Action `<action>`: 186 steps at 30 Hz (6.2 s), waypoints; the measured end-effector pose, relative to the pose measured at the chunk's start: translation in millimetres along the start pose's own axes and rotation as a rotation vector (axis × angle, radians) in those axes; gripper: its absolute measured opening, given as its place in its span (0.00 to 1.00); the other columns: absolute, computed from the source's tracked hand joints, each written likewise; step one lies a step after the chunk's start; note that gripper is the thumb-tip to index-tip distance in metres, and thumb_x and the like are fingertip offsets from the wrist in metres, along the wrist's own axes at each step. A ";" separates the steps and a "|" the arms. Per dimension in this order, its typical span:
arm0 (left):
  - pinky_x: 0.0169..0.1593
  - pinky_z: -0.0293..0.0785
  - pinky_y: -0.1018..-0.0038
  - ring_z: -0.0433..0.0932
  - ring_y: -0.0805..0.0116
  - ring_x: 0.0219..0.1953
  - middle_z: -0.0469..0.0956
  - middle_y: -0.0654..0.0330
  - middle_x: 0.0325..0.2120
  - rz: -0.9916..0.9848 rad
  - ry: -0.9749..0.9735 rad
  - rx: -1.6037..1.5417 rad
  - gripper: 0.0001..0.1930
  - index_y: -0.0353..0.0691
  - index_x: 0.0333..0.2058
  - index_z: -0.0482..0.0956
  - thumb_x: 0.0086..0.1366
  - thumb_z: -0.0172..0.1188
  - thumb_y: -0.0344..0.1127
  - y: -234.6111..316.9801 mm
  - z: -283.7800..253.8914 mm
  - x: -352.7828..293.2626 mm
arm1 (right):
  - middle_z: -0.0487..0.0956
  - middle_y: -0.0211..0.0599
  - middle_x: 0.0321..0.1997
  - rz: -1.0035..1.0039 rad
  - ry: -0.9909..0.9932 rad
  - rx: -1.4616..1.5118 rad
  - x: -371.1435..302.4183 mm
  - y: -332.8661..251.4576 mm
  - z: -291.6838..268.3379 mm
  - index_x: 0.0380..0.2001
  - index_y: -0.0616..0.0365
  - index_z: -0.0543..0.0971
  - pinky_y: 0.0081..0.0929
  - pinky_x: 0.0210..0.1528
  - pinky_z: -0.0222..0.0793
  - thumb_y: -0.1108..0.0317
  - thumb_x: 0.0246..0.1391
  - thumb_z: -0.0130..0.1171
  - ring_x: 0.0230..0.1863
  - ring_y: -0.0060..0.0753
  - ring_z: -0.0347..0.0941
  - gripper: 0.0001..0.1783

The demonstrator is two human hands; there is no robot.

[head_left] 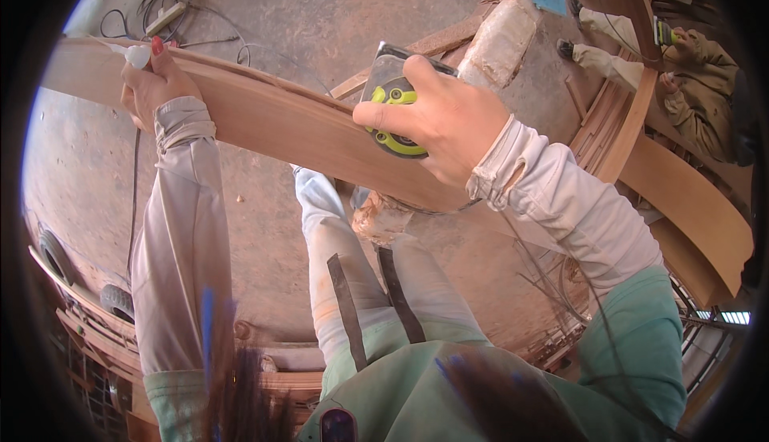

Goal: The person sands a long wooden plank using a handheld electric sander, moving it along the plank's length and edges. The person then uses a small tool to scrape or clean a groove in the wood.

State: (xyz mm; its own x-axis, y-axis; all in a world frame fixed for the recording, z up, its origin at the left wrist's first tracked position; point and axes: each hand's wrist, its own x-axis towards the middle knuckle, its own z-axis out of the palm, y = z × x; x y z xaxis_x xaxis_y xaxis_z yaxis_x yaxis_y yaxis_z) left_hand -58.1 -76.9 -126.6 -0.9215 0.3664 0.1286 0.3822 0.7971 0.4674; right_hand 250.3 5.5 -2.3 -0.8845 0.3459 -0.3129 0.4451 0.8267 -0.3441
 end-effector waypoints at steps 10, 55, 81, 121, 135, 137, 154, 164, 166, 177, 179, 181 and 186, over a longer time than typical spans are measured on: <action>0.59 0.65 0.64 0.68 0.62 0.57 0.81 0.62 0.41 0.011 0.005 0.008 0.26 0.43 0.48 0.72 0.68 0.50 0.61 4.4 -1.5 -1.0 | 0.65 0.42 0.39 -0.015 0.044 0.019 9.4 -2.8 1.5 0.51 0.28 0.73 0.38 0.33 0.78 0.67 0.47 0.63 0.34 0.46 0.78 0.27; 0.57 0.68 0.61 0.72 0.55 0.54 0.75 0.54 0.47 -0.002 0.025 -0.024 0.24 0.48 0.49 0.74 0.67 0.52 0.61 7.0 -2.1 -4.7 | 0.66 0.42 0.41 0.017 0.030 -0.011 21.9 -13.0 -4.0 0.50 0.28 0.73 0.37 0.31 0.78 0.70 0.47 0.62 0.34 0.47 0.79 0.27; 0.56 0.69 0.61 0.72 0.55 0.53 0.76 0.54 0.45 0.023 0.039 -0.033 0.25 0.46 0.47 0.74 0.66 0.52 0.62 4.2 -2.0 -4.2 | 0.67 0.42 0.42 0.070 -0.004 0.007 -1.4 -8.6 -2.2 0.50 0.27 0.75 0.39 0.30 0.78 0.63 0.46 0.66 0.33 0.48 0.78 0.26; 0.51 0.74 0.65 0.81 0.53 0.44 0.81 0.50 0.39 0.102 0.015 -0.082 0.26 0.31 0.40 0.78 0.67 0.55 0.55 -18.9 9.2 19.1 | 0.66 0.40 0.40 0.171 -0.055 0.030 -71.9 10.9 8.1 0.51 0.27 0.74 0.36 0.32 0.79 0.70 0.46 0.64 0.36 0.44 0.77 0.29; 0.49 0.74 0.67 0.81 0.55 0.43 0.84 0.51 0.37 0.093 0.046 -0.078 0.24 0.31 0.38 0.81 0.66 0.57 0.52 -23.3 14.7 23.9 | 0.66 0.35 0.41 0.281 0.084 0.082 -154.1 35.8 26.4 0.48 0.26 0.77 0.34 0.29 0.78 0.69 0.40 0.69 0.37 0.40 0.77 0.30; 0.49 0.74 0.68 0.81 0.56 0.43 0.83 0.51 0.37 0.084 0.035 -0.080 0.24 0.30 0.38 0.80 0.66 0.57 0.52 -24.4 12.0 27.2 | 0.68 0.38 0.44 0.246 0.058 0.115 -145.9 33.4 23.3 0.47 0.30 0.79 0.34 0.33 0.78 0.70 0.39 0.69 0.37 0.43 0.78 0.28; 0.54 0.71 0.70 0.80 0.59 0.47 0.84 0.58 0.41 0.080 0.033 -0.057 0.29 0.40 0.36 0.87 0.68 0.49 0.61 -39.4 21.9 41.3 | 0.66 0.35 0.41 0.217 0.147 0.147 -128.5 40.2 30.9 0.48 0.25 0.77 0.33 0.30 0.79 0.65 0.41 0.71 0.33 0.40 0.78 0.29; 0.52 0.73 0.68 0.81 0.56 0.45 0.84 0.54 0.39 0.144 0.019 -0.018 0.30 0.35 0.38 0.85 0.67 0.50 0.61 -50.9 27.2 55.5 | 0.66 0.37 0.46 0.305 0.322 0.186 -137.3 56.0 31.4 0.49 0.30 0.77 0.32 0.33 0.78 0.74 0.35 0.72 0.37 0.39 0.75 0.35; 0.52 0.73 0.68 0.80 0.55 0.45 0.84 0.54 0.39 0.142 0.030 -0.018 0.31 0.36 0.38 0.85 0.67 0.49 0.62 -50.0 27.1 54.6 | 0.66 0.37 0.47 0.357 0.370 0.196 -145.3 60.1 32.0 0.49 0.31 0.77 0.33 0.34 0.78 0.75 0.33 0.72 0.36 0.40 0.75 0.36; 0.55 0.71 0.68 0.78 0.55 0.49 0.83 0.52 0.42 0.198 0.051 0.018 0.36 0.41 0.38 0.87 0.66 0.43 0.69 -60.5 27.5 62.8 | 0.70 0.38 0.49 0.741 0.592 0.133 -222.2 54.3 42.4 0.51 0.51 0.73 0.33 0.52 0.67 0.79 0.31 0.71 0.47 0.42 0.69 0.37; 0.55 0.71 0.68 0.79 0.55 0.49 0.83 0.52 0.42 0.193 0.030 0.022 0.36 0.39 0.38 0.87 0.66 0.43 0.69 -57.5 21.5 60.7 | 0.70 0.38 0.51 0.772 0.606 0.101 -233.5 53.0 44.7 0.52 0.53 0.71 0.34 0.53 0.67 0.79 0.33 0.71 0.49 0.41 0.69 0.37; 0.55 0.71 0.69 0.79 0.56 0.49 0.83 0.54 0.43 0.192 0.046 -0.035 0.38 0.33 0.40 0.84 0.68 0.44 0.67 -53.1 22.0 56.4 | 0.70 0.39 0.52 0.875 0.641 0.135 -243.6 49.5 50.2 0.53 0.52 0.70 0.34 0.54 0.67 0.79 0.34 0.71 0.50 0.41 0.69 0.38; 0.54 0.72 0.71 0.80 0.59 0.48 0.85 0.57 0.40 0.169 0.032 -0.031 0.39 0.27 0.42 0.79 0.68 0.44 0.66 -48.4 16.7 54.9 | 0.70 0.39 0.50 0.968 0.671 0.195 -256.1 46.8 61.3 0.55 0.52 0.68 0.34 0.55 0.66 0.77 0.35 0.72 0.50 0.41 0.69 0.39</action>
State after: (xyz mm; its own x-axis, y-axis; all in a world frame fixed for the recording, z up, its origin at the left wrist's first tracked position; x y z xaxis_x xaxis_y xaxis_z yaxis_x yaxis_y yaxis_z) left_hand -126.1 -87.4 -156.7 -0.8460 0.4785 0.2354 0.5305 0.7100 0.4632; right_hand 506.2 -71.6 7.5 -0.0405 0.9991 -0.0112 0.9297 0.0336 -0.3667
